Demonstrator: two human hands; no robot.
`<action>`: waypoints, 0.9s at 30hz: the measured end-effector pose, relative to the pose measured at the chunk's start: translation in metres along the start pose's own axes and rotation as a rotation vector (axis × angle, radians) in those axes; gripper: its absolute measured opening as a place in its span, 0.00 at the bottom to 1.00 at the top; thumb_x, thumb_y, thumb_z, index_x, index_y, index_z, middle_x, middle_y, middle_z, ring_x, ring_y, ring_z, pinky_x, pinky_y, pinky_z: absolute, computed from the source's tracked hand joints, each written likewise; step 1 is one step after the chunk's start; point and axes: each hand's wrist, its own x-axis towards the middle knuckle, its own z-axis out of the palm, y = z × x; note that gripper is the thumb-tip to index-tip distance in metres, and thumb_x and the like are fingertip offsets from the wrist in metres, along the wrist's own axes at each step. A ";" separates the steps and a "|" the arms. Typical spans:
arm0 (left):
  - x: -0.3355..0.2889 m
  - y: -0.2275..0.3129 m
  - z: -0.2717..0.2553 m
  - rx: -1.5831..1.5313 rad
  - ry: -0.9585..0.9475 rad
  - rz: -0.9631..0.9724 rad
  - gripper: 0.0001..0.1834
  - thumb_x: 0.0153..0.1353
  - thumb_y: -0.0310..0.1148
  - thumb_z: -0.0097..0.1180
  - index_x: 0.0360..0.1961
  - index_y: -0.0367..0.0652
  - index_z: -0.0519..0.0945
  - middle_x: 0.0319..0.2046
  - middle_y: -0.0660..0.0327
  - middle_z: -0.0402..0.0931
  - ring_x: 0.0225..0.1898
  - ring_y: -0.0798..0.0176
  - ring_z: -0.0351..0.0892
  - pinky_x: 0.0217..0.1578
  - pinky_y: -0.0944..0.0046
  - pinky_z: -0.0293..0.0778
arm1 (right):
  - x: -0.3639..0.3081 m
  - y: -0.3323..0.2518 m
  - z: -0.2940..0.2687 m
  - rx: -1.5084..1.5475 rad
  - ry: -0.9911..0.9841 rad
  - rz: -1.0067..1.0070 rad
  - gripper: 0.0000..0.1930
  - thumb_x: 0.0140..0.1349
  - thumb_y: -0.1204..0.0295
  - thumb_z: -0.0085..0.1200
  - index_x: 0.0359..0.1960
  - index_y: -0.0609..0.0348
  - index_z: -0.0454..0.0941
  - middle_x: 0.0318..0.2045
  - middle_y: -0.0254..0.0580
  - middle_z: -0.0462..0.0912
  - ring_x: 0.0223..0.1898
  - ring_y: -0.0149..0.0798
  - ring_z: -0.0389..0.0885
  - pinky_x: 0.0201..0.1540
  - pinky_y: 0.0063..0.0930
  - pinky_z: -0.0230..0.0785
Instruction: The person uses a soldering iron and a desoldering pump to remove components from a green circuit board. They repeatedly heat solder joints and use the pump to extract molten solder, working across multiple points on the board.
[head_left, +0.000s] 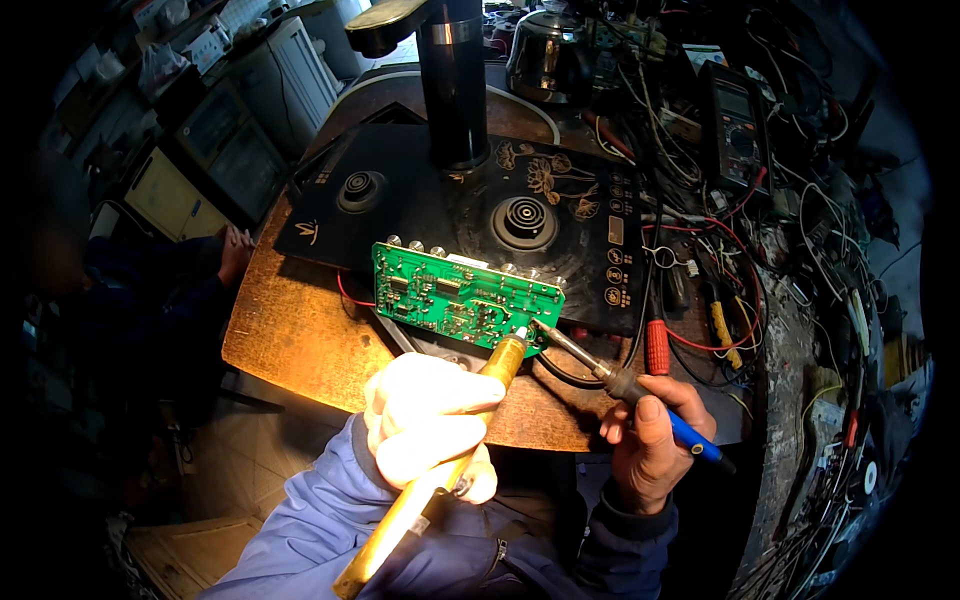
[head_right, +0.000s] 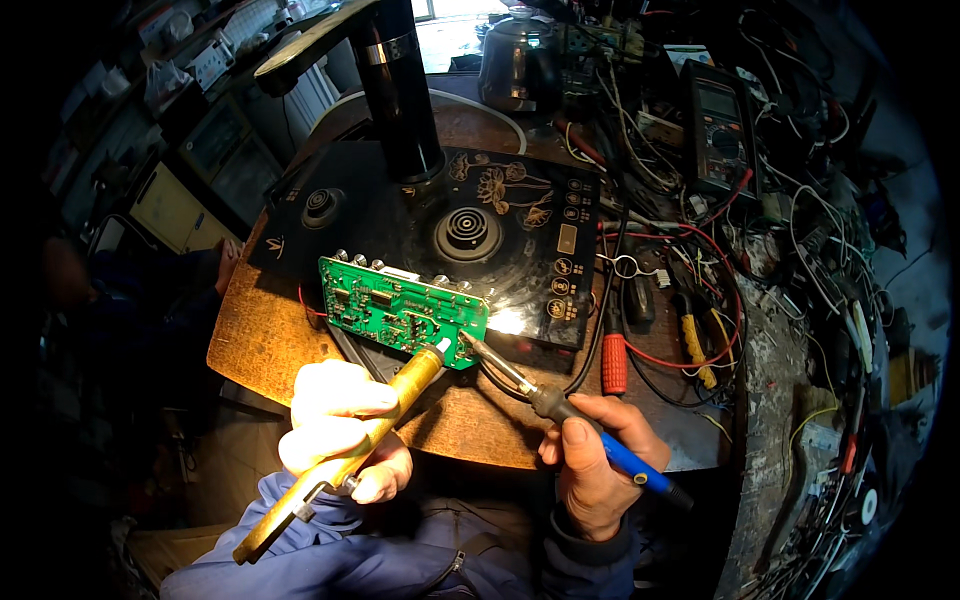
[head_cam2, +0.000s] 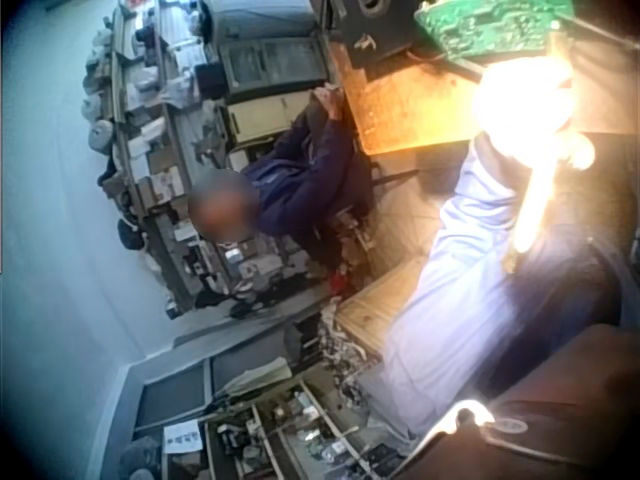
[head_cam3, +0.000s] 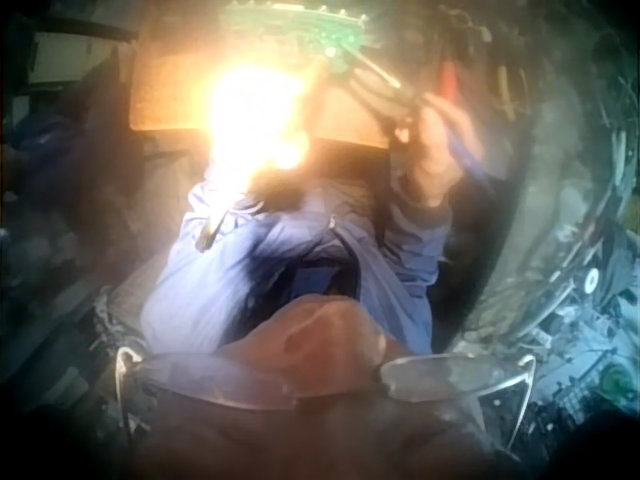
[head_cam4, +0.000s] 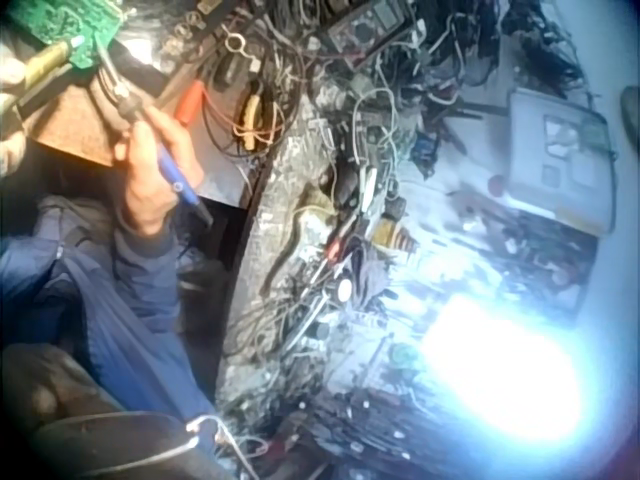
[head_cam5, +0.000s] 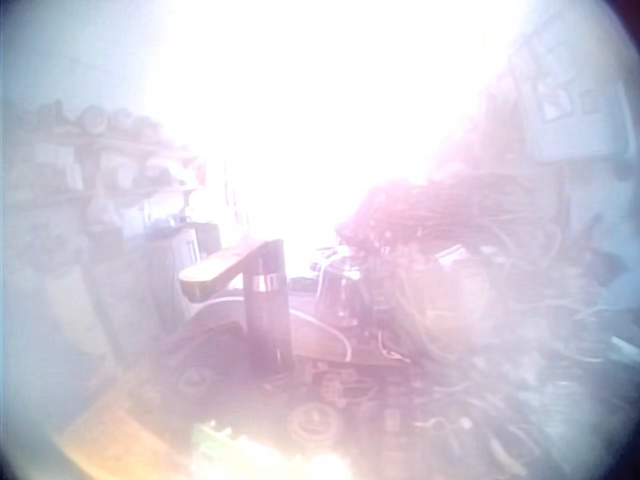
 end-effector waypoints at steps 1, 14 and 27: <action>-0.001 0.000 -0.001 0.005 -0.003 -0.001 0.25 0.64 0.55 0.51 0.39 0.42 0.66 0.28 0.55 0.78 0.20 0.64 0.66 0.22 0.67 0.62 | 0.001 0.001 -0.001 -0.026 -0.016 -0.020 0.12 0.57 0.76 0.62 0.40 0.72 0.76 0.25 0.50 0.80 0.20 0.34 0.78 0.22 0.23 0.72; -0.001 0.000 0.005 -0.035 0.111 -0.044 0.25 0.57 0.53 0.62 0.32 0.39 0.73 0.29 0.53 0.80 0.28 0.57 0.79 0.26 0.64 0.78 | 0.003 0.004 0.000 -0.209 -0.082 -0.162 0.13 0.55 0.72 0.59 0.38 0.68 0.75 0.27 0.45 0.74 0.19 0.30 0.73 0.21 0.23 0.69; 0.000 0.000 -0.003 -0.056 0.020 -0.092 0.24 0.53 0.50 0.67 0.31 0.37 0.75 0.32 0.49 0.81 0.28 0.54 0.80 0.26 0.62 0.79 | 0.002 0.011 -0.011 -0.361 -0.117 -0.275 0.12 0.53 0.74 0.61 0.38 0.67 0.76 0.28 0.45 0.76 0.22 0.31 0.76 0.25 0.20 0.69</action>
